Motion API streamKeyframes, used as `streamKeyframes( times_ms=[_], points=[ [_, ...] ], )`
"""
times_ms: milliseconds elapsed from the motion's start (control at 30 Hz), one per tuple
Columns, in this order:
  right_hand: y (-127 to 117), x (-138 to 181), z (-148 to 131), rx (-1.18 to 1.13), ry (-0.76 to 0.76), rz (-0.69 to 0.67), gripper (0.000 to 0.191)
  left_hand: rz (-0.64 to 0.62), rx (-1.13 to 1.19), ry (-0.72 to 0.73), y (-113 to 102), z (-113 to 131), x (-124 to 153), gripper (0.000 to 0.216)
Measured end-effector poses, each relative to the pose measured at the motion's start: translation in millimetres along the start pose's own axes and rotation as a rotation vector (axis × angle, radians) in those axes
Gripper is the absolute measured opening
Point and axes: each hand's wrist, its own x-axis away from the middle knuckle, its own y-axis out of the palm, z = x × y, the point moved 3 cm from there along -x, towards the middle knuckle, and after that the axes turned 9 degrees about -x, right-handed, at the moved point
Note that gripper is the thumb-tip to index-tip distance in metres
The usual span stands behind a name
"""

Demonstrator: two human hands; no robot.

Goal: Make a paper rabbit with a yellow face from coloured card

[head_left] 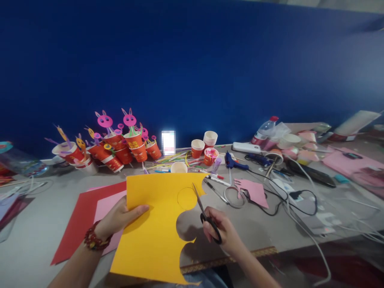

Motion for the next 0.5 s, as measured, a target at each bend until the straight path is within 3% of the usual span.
streamKeyframes(
  times_ms=[333,500],
  points=[
    [-0.8,0.6,-0.5,0.035,-0.008,-0.009,0.055,-0.005,-0.02,-0.035,-10.7,-0.6,-3.7,0.03],
    [-3.3,-0.4,1.3,0.039,0.033,-0.033,0.054,-0.1,-0.045,-0.035,-15.0,4.2,-6.9,0.037]
  ],
)
